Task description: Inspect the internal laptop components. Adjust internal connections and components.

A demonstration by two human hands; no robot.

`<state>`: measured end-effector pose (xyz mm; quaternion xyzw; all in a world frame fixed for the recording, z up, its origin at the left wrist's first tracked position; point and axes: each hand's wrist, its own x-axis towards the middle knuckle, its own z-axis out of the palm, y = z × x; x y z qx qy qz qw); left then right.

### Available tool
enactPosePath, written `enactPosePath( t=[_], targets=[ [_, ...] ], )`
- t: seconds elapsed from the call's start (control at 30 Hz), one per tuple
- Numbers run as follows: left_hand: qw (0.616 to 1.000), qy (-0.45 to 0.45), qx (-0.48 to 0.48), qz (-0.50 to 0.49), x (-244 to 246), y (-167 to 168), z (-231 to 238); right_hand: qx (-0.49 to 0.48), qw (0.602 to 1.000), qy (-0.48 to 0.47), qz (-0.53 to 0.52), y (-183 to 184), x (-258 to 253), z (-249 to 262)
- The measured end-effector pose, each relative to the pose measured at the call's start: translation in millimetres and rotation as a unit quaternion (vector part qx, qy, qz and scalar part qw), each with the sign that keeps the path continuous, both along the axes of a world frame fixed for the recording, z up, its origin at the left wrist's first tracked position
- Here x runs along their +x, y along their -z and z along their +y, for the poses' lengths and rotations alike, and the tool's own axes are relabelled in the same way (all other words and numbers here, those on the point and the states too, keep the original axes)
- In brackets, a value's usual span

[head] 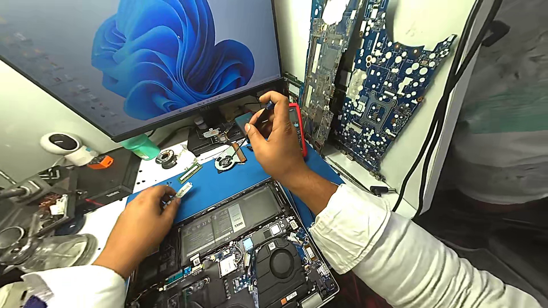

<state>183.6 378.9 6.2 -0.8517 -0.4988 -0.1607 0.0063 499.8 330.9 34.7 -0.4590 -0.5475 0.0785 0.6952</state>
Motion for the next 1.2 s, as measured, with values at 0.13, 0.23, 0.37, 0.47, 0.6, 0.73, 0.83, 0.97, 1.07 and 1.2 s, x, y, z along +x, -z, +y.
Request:
enactPosePath(
  t=[0.13,0.23,0.37,0.47,0.6,0.73,0.83,0.97,1.07,1.2],
  targets=[
    [1.0,0.008,-0.014,0.012,-12.5,12.1,9.5,-0.025,1.0,-0.017,0.011,1.8,0.7,1.7],
    [0.999,0.033,-0.015,-0.005,-20.4,3.3,1.0,-0.046,0.998,-0.052,0.011,5.3,0.3,2.3],
    [0.998,0.051,-0.006,-0.025,-38.0,-16.4,-35.3,-0.102,0.987,-0.124,0.018,11.8,-1.3,5.3],
    [0.993,0.058,-0.079,-0.064,-48.1,-33.4,-80.2,-0.197,0.964,-0.174,-0.05,20.8,-0.8,10.0],
    [0.983,0.036,-0.121,-0.134,-56.0,-32.7,-128.6,-0.284,0.912,-0.168,-0.245,26.4,-2.9,8.5],
    [0.962,0.063,-0.123,-0.237,-74.2,-2.9,-144.9,-0.288,0.884,-0.105,-0.354,25.5,0.6,6.0],
    [0.94,0.089,-0.136,-0.299,-80.2,15.6,-146.4,-0.328,0.846,-0.016,-0.421,-4.6,5.7,-12.6],
    [0.939,0.09,-0.124,-0.308,-82.9,29.2,-146.9,-0.372,0.773,0.027,-0.513,-4.4,27.7,-51.6],
    [0.952,0.075,-0.109,-0.276,-80.1,29.9,-148.3,-0.284,0.787,0.039,-0.546,36.5,56.8,-62.6],
    [0.963,0.066,-0.099,-0.243,-77.0,27.5,-150.3,-0.462,0.738,0.034,-0.491,3.4,26.1,-79.3]
  ],
)
